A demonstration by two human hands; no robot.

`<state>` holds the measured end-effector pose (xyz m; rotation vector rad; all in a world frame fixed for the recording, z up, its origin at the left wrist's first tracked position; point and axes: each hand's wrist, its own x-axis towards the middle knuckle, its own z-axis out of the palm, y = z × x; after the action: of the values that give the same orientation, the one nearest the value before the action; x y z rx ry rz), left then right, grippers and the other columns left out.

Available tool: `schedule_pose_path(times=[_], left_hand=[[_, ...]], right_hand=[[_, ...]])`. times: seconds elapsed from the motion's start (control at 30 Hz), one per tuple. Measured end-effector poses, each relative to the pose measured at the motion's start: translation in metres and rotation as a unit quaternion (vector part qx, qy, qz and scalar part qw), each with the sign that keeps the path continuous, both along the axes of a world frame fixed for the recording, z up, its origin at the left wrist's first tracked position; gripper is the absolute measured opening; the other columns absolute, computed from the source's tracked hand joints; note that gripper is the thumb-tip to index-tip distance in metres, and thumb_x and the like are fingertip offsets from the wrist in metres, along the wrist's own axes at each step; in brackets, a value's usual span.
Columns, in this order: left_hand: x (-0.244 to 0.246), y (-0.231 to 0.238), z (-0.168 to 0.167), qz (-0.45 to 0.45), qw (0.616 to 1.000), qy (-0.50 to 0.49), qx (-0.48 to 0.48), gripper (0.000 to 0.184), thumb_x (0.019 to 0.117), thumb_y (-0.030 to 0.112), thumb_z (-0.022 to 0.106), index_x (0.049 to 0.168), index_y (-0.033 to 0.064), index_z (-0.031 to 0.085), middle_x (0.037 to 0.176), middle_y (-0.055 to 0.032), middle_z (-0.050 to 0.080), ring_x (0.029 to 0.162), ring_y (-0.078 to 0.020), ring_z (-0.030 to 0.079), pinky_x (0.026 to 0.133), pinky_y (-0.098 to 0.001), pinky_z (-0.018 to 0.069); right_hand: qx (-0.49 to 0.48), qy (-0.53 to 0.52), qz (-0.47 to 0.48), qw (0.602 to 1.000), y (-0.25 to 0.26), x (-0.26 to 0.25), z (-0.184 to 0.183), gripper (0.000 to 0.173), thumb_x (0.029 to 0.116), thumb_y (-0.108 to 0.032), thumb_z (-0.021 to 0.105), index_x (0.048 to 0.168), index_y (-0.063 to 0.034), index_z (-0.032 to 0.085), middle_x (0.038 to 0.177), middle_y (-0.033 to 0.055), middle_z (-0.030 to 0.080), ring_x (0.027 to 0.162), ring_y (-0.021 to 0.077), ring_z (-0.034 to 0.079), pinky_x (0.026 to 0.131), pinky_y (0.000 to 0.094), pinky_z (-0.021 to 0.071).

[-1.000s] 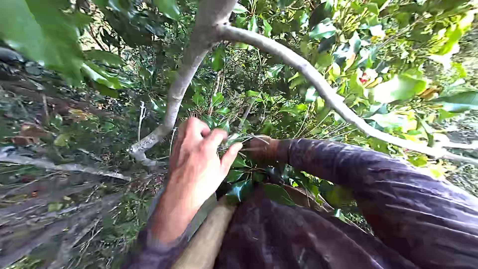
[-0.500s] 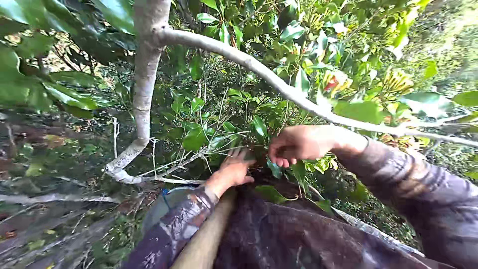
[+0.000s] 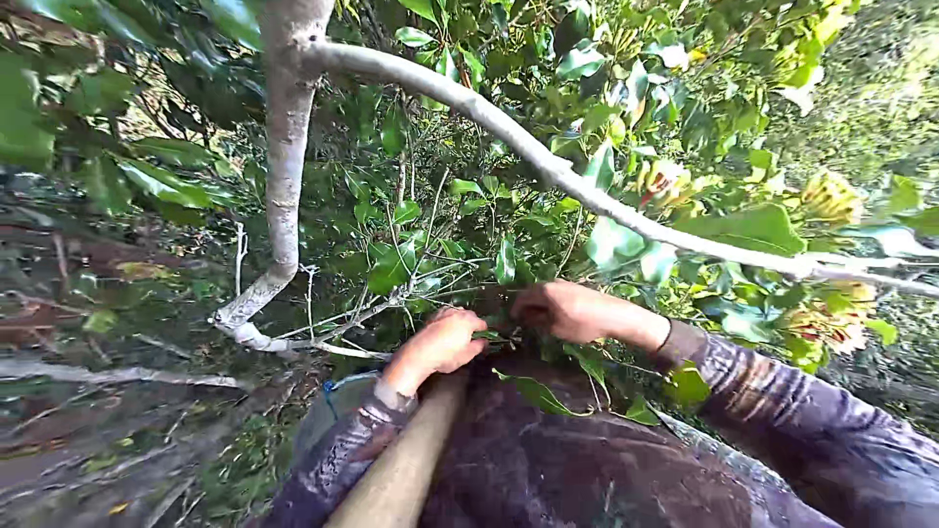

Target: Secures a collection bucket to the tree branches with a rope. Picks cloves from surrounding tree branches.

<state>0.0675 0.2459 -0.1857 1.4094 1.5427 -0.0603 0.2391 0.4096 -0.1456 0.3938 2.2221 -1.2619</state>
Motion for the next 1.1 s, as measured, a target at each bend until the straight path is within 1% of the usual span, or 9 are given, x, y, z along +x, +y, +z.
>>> schedule_pose_path(times=[0.17, 0.37, 0.47, 0.53, 0.6, 0.73, 0.83, 1.0, 1.1], left_hand=[[0.006, -0.004, 0.003, 0.019, 0.999, 0.025, -0.036, 0.035, 0.1052, 0.030, 0.054, 0.124, 0.0036, 0.067, 0.120, -0.0231, 0.069, 0.121, -0.0413, 0.062, 0.106, -0.0618, 0.0441], [0.011, -0.009, -0.002, 0.018, 0.999, 0.028, -0.017, 0.031, 0.0989, 0.017, 0.059, 0.126, 0.0035, 0.066, 0.128, -0.0196, 0.066, 0.128, -0.0372, 0.058, 0.115, -0.0580, 0.0364], [0.020, -0.005, -0.003, -0.020, 0.998, 0.056, -0.024, 0.058, 0.0950, 0.044, 0.069, 0.136, 0.0045, 0.062, 0.143, -0.0211, 0.057, 0.140, -0.0392, 0.047, 0.123, -0.0617, 0.0206], [0.027, 0.002, -0.013, -0.037, 0.997, 0.058, -0.039, 0.069, 0.0913, 0.048, 0.073, 0.145, 0.0078, 0.056, 0.148, -0.0245, 0.052, 0.143, -0.0434, 0.042, 0.122, -0.0690, 0.0128], [0.030, 0.002, -0.034, -0.046, 0.996, 0.066, -0.037, 0.059, 0.0935, 0.040, 0.072, 0.143, 0.0105, 0.059, 0.139, -0.0268, 0.059, 0.135, -0.0478, 0.050, 0.117, -0.0734, 0.0218], [0.023, 0.006, -0.057, -0.027, 0.993, 0.097, -0.058, 0.037, 0.1028, 0.037, 0.057, 0.130, 0.0143, 0.068, 0.119, -0.0249, 0.070, 0.117, -0.0478, 0.063, 0.104, -0.0699, 0.0421], [0.012, 0.008, -0.052, -0.010, 0.993, 0.102, -0.053, 0.036, 0.0999, 0.029, 0.058, 0.132, 0.0146, 0.067, 0.123, -0.0221, 0.069, 0.120, -0.0443, 0.062, 0.105, -0.0673, 0.0423], [0.000, 0.009, -0.010, 0.007, 0.995, 0.094, -0.041, 0.032, 0.0968, 0.020, 0.064, 0.127, 0.0093, 0.070, 0.132, -0.0195, 0.065, 0.128, -0.0413, 0.058, 0.106, -0.0644, 0.0428], [-0.007, -0.001, 0.025, 0.059, 0.995, 0.081, -0.009, 0.033, 0.0942, 0.014, 0.066, 0.126, 0.0098, 0.072, 0.133, -0.0185, 0.065, 0.126, -0.0410, 0.059, 0.105, -0.0642, 0.0435]], right_hand=[[0.115, -0.063, 0.141, 0.981, -0.031, -0.026, -0.008, 0.049, 0.0967, -0.046, 0.066, 0.114, -0.0011, 0.070, 0.124, 0.0237, 0.064, 0.116, 0.0448, 0.061, 0.094, 0.0687, 0.0476], [0.094, -0.109, 0.189, 0.971, -0.046, -0.024, -0.020, 0.026, 0.0999, -0.019, 0.060, 0.114, 0.0015, 0.068, 0.112, 0.0289, 0.067, 0.109, 0.0507, 0.063, 0.088, 0.0725, 0.0473], [-0.102, 0.046, 0.031, 0.993, -0.022, -0.010, -0.036, 0.020, 0.1021, -0.013, 0.059, 0.111, -0.0001, 0.071, 0.104, 0.0166, 0.070, 0.096, 0.0276, 0.067, 0.088, 0.0500, 0.0530], [-0.257, 0.115, -0.073, 0.957, -0.008, -0.002, -0.035, 0.017, 0.1010, -0.013, 0.056, 0.098, -0.0033, 0.070, 0.082, -0.0013, 0.063, 0.070, 0.0027, 0.055, 0.064, 0.0233, 0.0466], [-0.349, 0.129, -0.099, 0.923, 0.012, 0.008, -0.025, 0.018, 0.0996, -0.013, 0.053, 0.093, -0.0074, 0.068, 0.079, -0.0106, 0.064, 0.067, -0.0066, 0.055, 0.061, 0.0141, 0.0461], [-0.258, 0.031, -0.059, 0.964, 0.048, 0.042, -0.002, 0.017, 0.1009, -0.006, 0.052, 0.103, 0.0019, 0.067, 0.084, 0.0010, 0.068, 0.071, 0.0017, 0.060, 0.067, 0.0216, 0.0522], [-0.202, -0.028, -0.124, 0.971, 0.054, 0.065, -0.017, 0.023, 0.0990, -0.005, 0.053, 0.117, 0.0005, 0.066, 0.091, 0.0041, 0.068, 0.074, 0.0064, 0.062, 0.068, 0.0262, 0.0535], [-0.310, 0.058, -0.321, 0.893, 0.060, 0.071, -0.021, 0.020, 0.1030, -0.008, 0.046, 0.108, -0.0046, 0.065, 0.089, 0.0020, 0.072, 0.073, 0.0060, 0.066, 0.062, 0.0214, 0.0551], [-0.301, 0.120, -0.363, 0.874, 0.063, 0.058, -0.012, 0.019, 0.0989, -0.008, 0.047, 0.104, -0.0093, 0.066, 0.085, -0.0007, 0.071, 0.065, 0.0048, 0.063, 0.058, 0.0218, 0.0537]])
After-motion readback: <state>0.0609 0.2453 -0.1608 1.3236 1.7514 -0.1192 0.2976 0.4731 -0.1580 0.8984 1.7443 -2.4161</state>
